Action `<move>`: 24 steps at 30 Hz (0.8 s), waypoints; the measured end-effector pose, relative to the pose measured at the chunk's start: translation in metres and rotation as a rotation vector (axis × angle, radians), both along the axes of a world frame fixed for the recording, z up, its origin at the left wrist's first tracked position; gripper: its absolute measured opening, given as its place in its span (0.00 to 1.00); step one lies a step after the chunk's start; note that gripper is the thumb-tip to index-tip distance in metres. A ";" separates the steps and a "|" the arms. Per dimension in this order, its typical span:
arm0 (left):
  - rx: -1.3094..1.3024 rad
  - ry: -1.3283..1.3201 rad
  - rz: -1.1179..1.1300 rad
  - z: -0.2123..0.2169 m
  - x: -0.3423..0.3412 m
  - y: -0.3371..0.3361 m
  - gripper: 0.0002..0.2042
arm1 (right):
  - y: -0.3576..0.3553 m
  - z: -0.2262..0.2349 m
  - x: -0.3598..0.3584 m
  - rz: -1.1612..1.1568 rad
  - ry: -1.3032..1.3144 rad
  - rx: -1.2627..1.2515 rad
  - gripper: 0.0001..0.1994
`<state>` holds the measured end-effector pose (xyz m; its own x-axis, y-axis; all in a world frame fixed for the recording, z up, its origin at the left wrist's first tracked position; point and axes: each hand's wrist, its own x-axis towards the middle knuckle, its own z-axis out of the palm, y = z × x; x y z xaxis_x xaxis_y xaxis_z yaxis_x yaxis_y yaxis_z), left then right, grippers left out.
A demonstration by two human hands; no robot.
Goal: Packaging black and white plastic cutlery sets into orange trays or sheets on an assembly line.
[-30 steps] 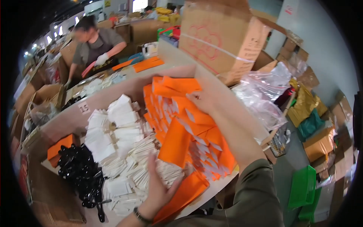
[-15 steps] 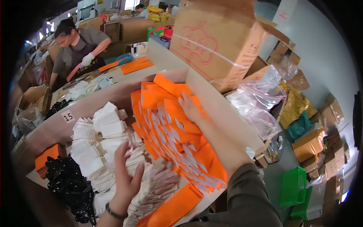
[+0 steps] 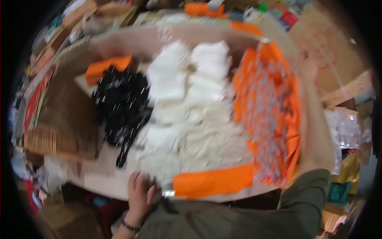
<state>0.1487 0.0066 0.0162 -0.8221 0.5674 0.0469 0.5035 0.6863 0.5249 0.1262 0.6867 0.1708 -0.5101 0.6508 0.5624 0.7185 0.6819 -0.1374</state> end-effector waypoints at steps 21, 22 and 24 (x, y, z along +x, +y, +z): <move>0.084 0.124 0.113 -0.007 -0.079 -0.065 0.07 | -0.403 -0.125 0.038 0.870 -0.355 -0.488 0.07; 0.120 0.253 0.044 -0.004 -0.097 -0.051 0.07 | -0.409 -0.125 0.022 0.899 -0.314 -0.433 0.06; 0.164 0.395 -0.017 -0.009 -0.134 -0.030 0.06 | -0.421 -0.140 0.001 0.933 -0.269 -0.362 0.05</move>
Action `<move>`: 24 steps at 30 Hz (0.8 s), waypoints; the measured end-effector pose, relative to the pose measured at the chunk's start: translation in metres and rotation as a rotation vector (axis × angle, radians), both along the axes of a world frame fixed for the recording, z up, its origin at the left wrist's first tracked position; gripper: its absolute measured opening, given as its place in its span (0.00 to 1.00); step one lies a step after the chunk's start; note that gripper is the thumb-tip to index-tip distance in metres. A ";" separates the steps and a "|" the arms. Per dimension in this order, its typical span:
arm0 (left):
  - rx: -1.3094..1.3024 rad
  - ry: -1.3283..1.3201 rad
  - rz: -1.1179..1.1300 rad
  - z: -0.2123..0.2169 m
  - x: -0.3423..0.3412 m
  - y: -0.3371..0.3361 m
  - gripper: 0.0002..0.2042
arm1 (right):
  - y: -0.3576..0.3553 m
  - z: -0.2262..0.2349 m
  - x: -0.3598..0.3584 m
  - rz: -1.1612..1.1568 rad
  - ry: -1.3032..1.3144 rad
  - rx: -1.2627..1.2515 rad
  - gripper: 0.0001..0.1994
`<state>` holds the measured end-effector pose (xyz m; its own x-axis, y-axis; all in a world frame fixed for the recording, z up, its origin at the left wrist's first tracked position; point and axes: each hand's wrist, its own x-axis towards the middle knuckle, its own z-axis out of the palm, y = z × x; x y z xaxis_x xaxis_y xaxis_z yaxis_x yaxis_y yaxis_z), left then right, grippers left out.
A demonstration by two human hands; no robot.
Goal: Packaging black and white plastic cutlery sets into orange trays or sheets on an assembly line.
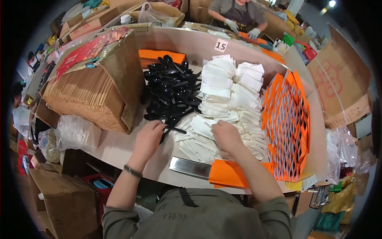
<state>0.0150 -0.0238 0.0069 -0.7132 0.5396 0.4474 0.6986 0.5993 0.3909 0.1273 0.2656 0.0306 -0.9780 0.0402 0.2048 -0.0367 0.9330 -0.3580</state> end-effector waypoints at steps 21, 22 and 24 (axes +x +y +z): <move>0.266 -0.500 0.040 -0.017 0.079 -0.006 0.09 | -0.054 -0.003 0.071 0.193 -0.223 -0.331 0.06; 0.314 -0.594 0.041 -0.022 0.083 -0.005 0.08 | -0.063 -0.013 0.071 0.186 -0.221 -0.335 0.06; 0.410 -0.798 0.044 -0.015 0.089 0.007 0.06 | -0.077 -0.035 0.073 0.182 -0.209 -0.200 0.09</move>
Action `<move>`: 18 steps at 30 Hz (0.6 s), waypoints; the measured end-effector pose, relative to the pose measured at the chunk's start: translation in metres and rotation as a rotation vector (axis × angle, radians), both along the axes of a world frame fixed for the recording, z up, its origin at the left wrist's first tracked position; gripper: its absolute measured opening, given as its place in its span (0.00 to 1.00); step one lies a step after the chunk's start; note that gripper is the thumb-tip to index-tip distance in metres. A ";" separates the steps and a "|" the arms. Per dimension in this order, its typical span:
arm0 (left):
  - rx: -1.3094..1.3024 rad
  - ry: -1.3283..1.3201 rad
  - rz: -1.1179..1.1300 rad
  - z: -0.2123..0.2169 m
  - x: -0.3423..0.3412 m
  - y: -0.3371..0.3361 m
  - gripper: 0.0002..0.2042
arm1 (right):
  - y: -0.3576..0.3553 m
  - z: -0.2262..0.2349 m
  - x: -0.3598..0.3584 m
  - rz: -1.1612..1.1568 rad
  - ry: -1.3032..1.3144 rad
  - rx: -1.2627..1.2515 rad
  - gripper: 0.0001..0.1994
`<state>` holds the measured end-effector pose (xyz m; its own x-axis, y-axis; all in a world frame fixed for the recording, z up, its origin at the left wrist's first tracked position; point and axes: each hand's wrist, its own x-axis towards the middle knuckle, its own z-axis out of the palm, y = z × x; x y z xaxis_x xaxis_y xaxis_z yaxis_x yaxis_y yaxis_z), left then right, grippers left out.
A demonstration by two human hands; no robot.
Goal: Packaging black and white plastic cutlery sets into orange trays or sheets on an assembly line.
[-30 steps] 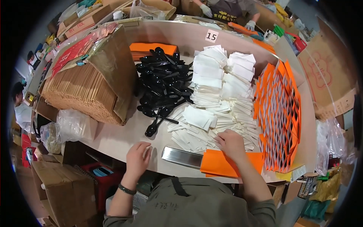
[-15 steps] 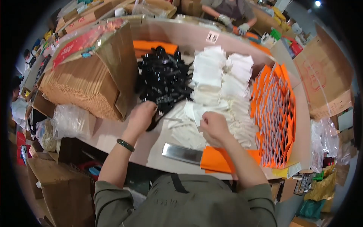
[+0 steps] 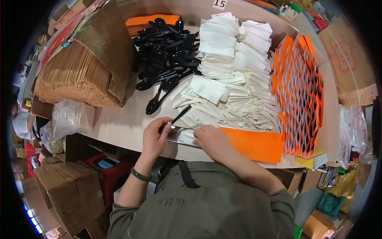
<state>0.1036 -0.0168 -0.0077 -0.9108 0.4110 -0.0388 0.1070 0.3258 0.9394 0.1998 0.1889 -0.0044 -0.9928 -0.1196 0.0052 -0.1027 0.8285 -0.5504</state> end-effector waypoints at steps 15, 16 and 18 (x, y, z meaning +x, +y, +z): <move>-0.460 1.052 0.101 0.131 -0.085 -0.020 0.05 | 0.024 -0.017 0.049 0.231 0.393 0.195 0.19; -0.556 1.087 0.346 0.162 -0.100 -0.034 0.03 | 0.026 -0.018 0.050 0.236 0.377 0.175 0.18; -0.710 1.010 0.463 0.205 -0.124 -0.049 0.07 | 0.027 -0.024 0.048 0.272 0.405 0.147 0.18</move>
